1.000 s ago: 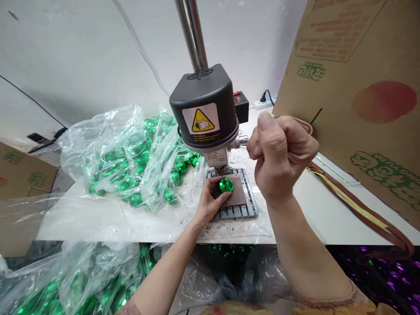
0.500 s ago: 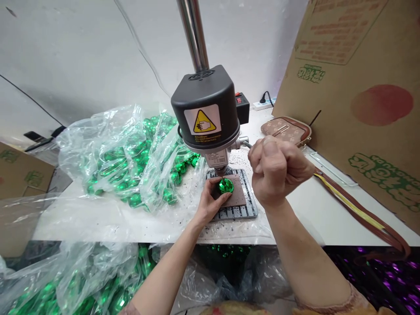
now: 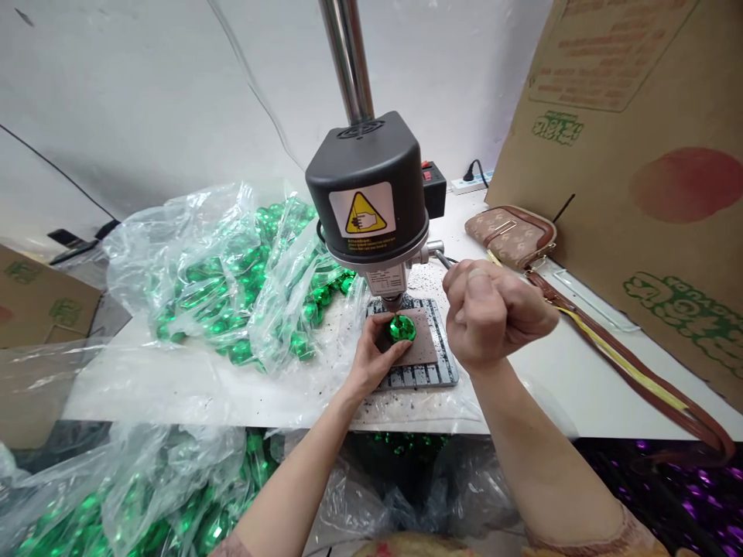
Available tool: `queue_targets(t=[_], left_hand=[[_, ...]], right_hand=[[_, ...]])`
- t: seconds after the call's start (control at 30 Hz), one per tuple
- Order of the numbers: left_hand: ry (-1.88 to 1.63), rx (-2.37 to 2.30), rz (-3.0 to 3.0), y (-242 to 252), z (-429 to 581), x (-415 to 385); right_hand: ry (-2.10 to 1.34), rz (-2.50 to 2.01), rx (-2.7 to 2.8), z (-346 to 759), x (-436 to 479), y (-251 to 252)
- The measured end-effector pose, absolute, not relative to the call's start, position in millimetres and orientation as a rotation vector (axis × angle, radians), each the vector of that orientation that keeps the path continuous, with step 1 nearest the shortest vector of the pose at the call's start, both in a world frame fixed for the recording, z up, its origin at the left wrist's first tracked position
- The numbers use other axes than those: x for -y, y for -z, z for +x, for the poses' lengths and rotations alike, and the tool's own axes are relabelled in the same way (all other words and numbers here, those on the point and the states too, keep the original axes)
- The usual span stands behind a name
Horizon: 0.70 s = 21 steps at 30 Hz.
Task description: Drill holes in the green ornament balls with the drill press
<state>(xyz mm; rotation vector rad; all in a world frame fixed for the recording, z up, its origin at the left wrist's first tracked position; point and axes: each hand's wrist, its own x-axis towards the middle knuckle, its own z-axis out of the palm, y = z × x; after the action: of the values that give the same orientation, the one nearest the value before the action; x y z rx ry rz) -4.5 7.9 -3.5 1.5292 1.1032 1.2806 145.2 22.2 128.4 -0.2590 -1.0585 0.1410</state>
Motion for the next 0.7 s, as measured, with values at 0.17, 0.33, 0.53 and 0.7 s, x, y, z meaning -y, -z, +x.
queue_targets(t=[0.17,0.33,0.53,0.7], left_hand=[[-1.272,-1.083,1.53,3,-5,-7],[-1.271,-1.109,1.531,3,-5,-6],[-1.266,-1.092,1.475,4,-4,-6],[-1.343,-1.186,1.496,3,-3,0]], right_hand=[[-0.062,-0.222,1.092,146,-23,-116],[-0.102,-0.322,1.022,142,-20,-130],[-0.232,-0.431,1.003,140,-18,-172],[-0.246,-0.478,1.022,143,-21,-178]])
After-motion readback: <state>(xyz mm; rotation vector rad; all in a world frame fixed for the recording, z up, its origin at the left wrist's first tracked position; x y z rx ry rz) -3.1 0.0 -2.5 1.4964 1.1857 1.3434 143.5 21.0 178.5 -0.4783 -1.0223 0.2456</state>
